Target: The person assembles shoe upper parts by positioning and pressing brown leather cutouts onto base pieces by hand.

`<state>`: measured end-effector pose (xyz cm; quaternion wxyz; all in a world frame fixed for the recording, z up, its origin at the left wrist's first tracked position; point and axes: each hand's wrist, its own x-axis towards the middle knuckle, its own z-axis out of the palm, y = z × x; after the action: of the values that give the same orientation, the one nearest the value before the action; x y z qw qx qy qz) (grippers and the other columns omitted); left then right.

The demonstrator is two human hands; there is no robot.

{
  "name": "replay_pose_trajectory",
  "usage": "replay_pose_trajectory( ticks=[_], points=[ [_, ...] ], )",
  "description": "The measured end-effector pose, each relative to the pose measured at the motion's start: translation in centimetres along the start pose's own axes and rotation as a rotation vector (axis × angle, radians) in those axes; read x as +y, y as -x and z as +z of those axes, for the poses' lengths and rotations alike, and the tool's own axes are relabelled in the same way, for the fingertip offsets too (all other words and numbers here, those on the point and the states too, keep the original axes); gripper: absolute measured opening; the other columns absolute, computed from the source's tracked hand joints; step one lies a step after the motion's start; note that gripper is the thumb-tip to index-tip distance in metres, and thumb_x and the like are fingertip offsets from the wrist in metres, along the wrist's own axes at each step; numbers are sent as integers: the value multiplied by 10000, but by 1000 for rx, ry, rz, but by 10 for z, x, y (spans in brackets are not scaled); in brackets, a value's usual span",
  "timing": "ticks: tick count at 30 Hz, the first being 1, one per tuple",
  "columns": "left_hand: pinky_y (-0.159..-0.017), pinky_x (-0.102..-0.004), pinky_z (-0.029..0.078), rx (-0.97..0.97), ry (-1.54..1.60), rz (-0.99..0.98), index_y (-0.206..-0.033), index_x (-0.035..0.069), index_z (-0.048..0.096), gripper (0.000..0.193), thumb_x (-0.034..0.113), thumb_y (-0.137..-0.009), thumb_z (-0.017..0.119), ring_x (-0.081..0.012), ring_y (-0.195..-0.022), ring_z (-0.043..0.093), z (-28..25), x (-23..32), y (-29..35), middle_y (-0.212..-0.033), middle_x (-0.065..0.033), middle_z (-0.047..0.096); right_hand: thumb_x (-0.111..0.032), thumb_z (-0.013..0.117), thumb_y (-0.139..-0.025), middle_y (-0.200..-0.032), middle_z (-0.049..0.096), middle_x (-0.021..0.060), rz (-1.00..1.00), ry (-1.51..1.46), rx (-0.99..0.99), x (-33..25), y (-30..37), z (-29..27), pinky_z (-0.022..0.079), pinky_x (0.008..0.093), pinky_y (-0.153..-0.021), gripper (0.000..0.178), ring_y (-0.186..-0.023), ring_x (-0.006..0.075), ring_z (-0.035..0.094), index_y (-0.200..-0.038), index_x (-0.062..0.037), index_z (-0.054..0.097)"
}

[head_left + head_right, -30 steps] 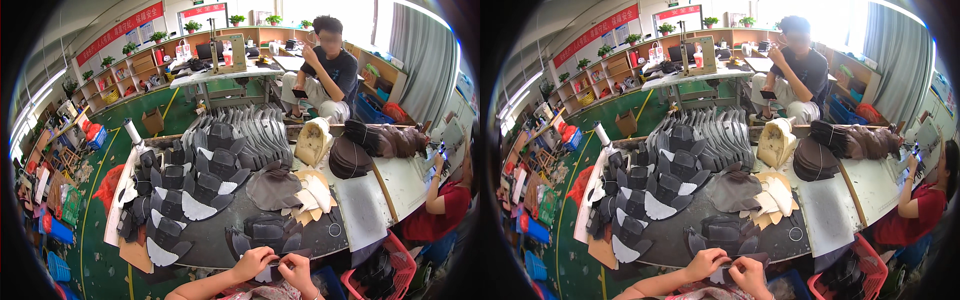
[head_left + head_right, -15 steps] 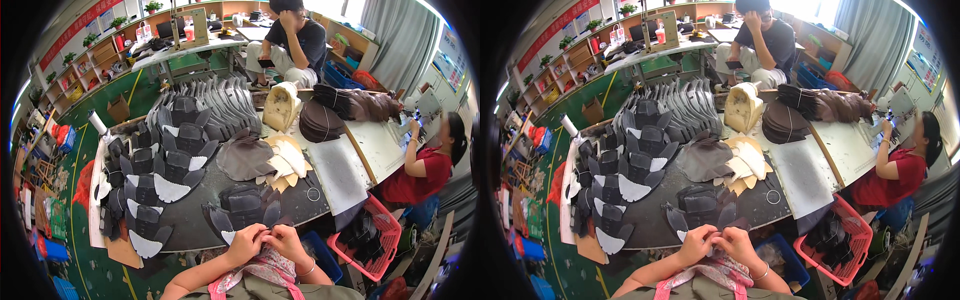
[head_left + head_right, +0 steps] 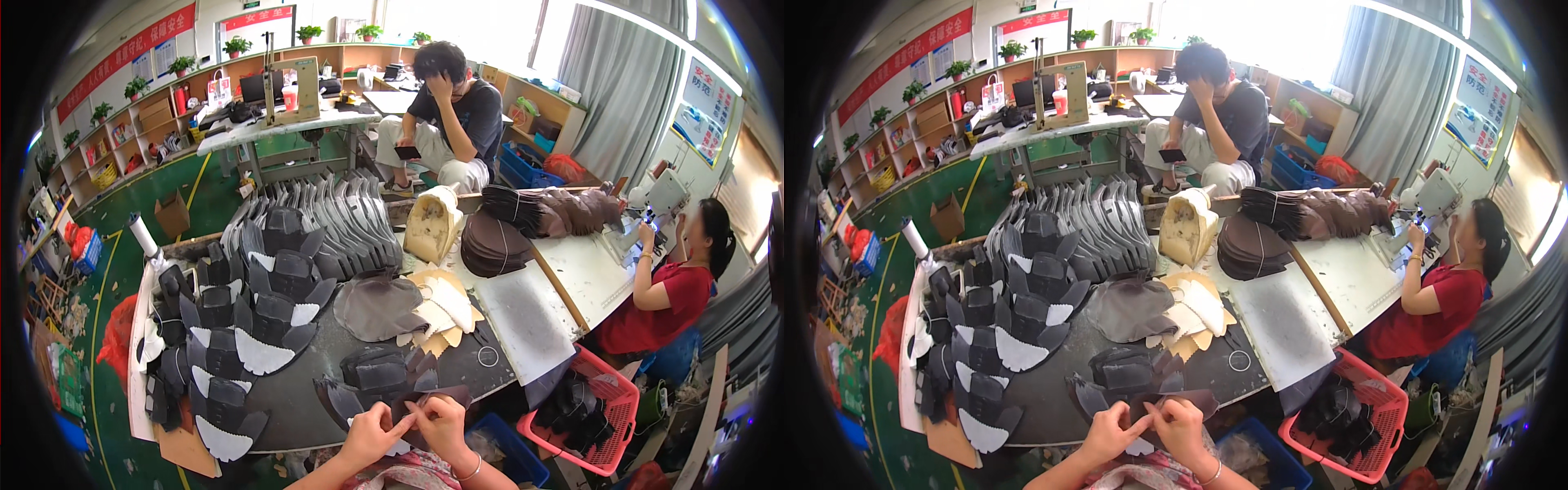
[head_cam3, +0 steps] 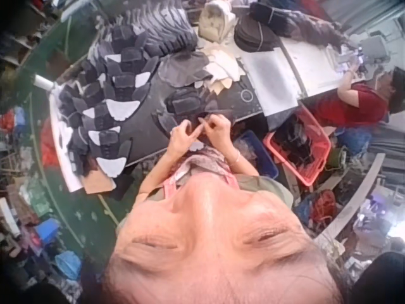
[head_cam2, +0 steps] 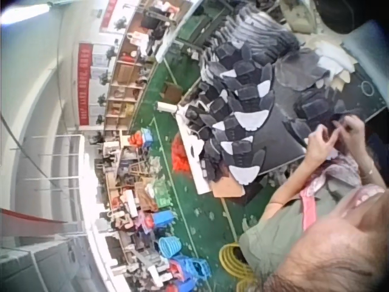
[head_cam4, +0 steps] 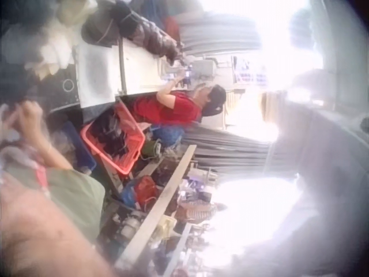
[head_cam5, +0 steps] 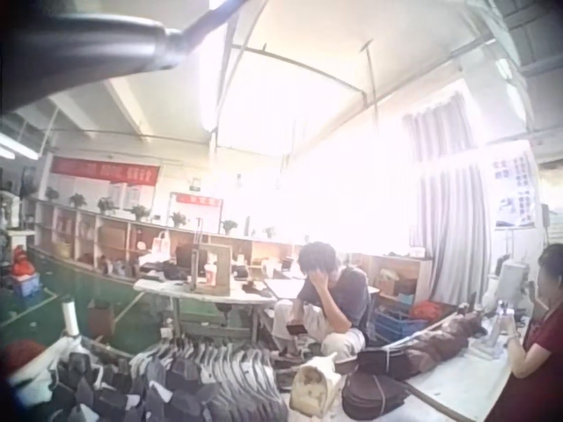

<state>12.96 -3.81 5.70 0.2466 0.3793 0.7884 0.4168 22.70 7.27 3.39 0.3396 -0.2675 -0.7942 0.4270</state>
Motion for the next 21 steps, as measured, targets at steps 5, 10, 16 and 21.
replay_pose_trajectory(
  ticks=[5, 10, 16, 21],
  points=[
    [-564, -235, 496, -228, 593, -176, -809, -39, 656, 304, 255, -874, 618, -94, -623, 623, 10, -21, -6, -679, -82, 659, -48, 750, -690, -518, 504, 97, -75, -109, 10, -2, -7, -6, 377, 328, -446, 330, -466, 208, 493, -532, 3, 465],
    [-556, -279, 467, -285, 352, -107, -813, -23, 657, 277, 249, -861, 631, -95, -635, 602, -7, -24, -10, -693, -79, 646, -38, 747, -695, -549, 519, 97, -39, -38, -87, -1, -12, -30, 383, 305, -446, 314, -466, 203, 497, -538, 10, 479],
    [-754, -306, 504, -139, 478, 139, -939, -34, 597, 266, 180, -810, 689, -161, -901, 620, -5, 8, -19, -883, -108, 650, -33, 718, -696, -582, 490, 92, -89, 98, -264, -10, -20, -58, 382, 290, -450, 211, -487, 193, 496, -603, 14, 535],
    [-609, -235, 467, -141, 415, 83, -888, -25, 592, 142, 106, -850, 633, -88, -678, 596, 29, 3, -30, -748, -63, 654, -50, 644, -745, -674, 529, 149, -202, 2, -356, -11, -13, -53, 446, 366, -539, 163, -591, 307, 554, -665, 31, 527]
  ],
)
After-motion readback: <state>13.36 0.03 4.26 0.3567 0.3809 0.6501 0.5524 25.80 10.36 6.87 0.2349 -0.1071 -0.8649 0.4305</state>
